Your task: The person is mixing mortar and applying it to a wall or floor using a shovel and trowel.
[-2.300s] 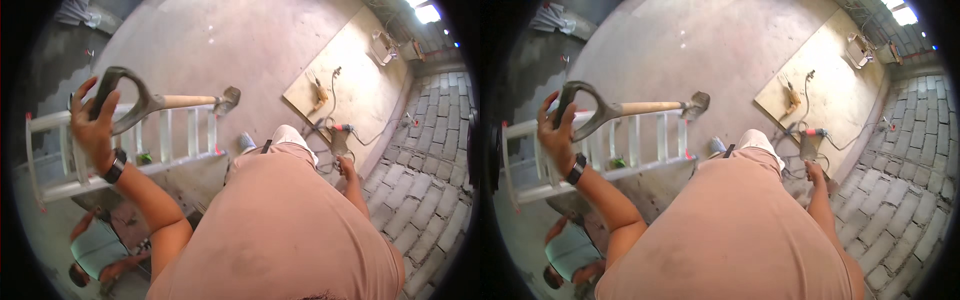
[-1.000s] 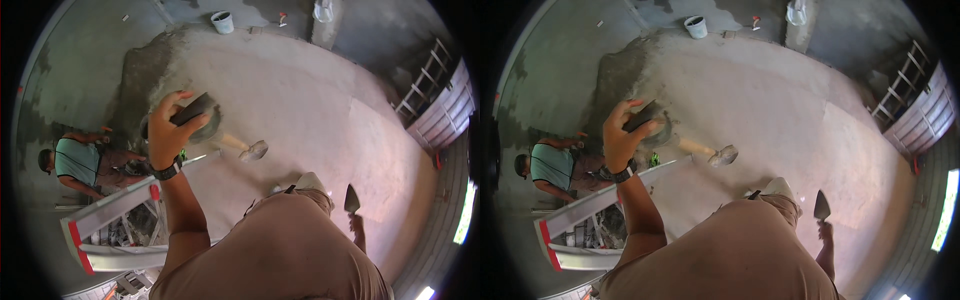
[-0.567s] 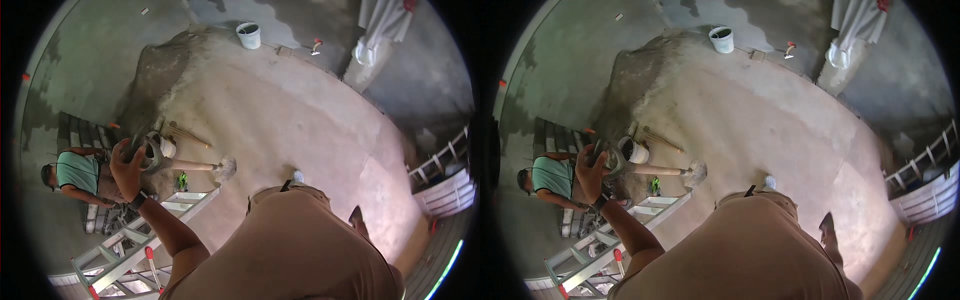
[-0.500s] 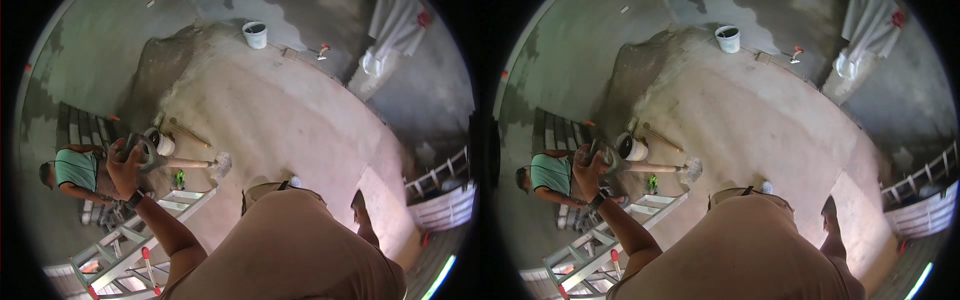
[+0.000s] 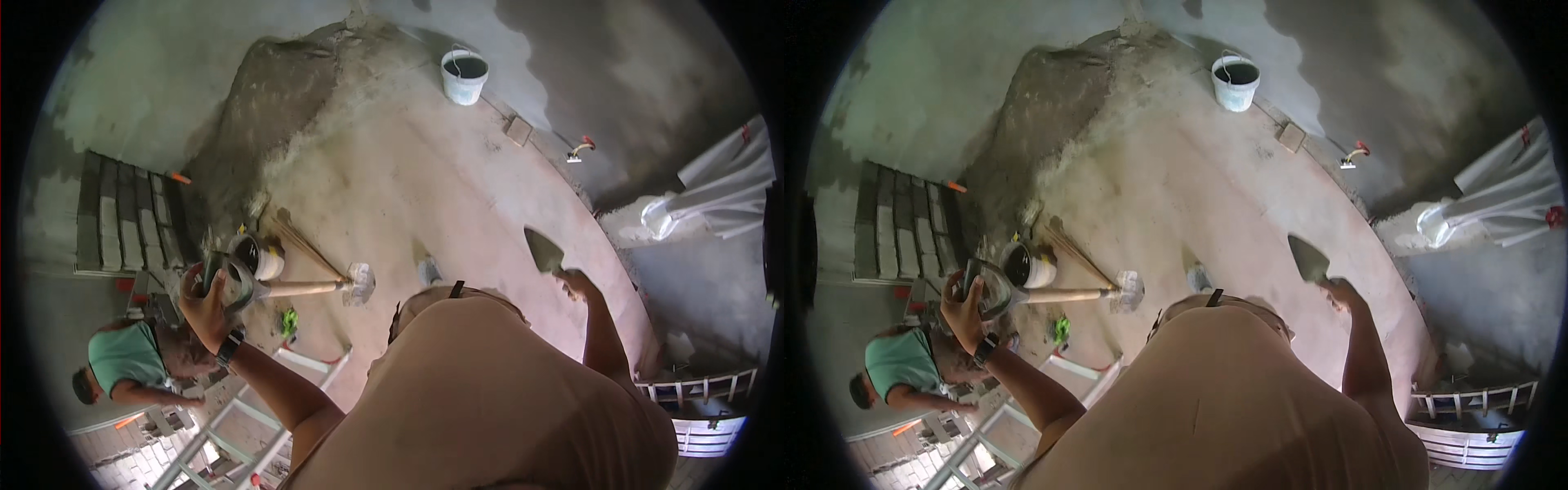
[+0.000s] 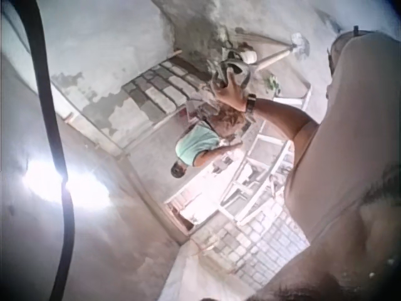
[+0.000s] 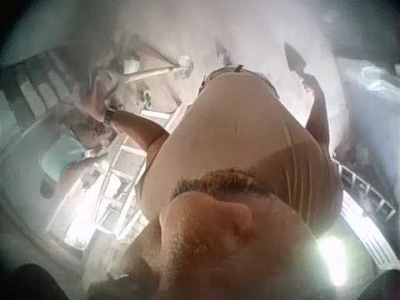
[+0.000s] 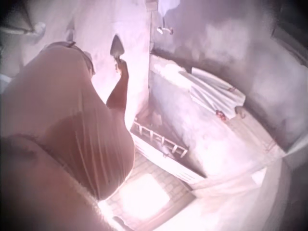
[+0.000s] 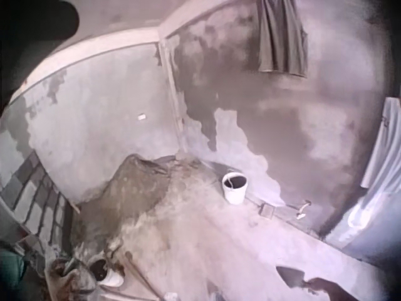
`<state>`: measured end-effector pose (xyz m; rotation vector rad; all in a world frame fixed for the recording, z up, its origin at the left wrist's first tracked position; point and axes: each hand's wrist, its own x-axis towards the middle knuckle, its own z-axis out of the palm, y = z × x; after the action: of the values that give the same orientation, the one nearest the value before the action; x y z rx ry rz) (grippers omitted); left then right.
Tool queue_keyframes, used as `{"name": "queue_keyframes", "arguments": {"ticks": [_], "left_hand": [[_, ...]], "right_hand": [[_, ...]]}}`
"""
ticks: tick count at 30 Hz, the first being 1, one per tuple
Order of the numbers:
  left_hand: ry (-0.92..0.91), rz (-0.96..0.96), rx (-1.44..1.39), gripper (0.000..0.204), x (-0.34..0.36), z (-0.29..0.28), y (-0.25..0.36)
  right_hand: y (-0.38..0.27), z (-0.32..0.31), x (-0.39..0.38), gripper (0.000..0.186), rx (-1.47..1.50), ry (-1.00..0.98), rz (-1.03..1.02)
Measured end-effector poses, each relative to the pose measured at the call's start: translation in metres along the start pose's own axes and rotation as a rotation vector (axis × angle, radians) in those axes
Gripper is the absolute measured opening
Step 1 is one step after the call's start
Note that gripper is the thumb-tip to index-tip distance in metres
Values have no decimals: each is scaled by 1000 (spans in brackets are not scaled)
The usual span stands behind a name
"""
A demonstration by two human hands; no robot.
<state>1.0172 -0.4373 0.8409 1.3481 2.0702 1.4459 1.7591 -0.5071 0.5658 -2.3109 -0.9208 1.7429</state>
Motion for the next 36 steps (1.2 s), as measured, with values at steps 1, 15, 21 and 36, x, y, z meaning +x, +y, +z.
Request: {"name": "queue_keyframes", "arguments": {"ticks": [1,15,21,36], "left_hand": [[16,-22,77,45,30,22,9],[-99,-24,210,42,440,377,60],[-111,149,22,39,607,535,123],[-744,250,-260,39,1004,936,149]], "right_hand": [[-4,-9,23,51,-86,2,34],[-199,-125,334,40,345,34,490],[-495,-239,485,47,159,-48,191],[-938,-281,681,50,59,42,120]]}}
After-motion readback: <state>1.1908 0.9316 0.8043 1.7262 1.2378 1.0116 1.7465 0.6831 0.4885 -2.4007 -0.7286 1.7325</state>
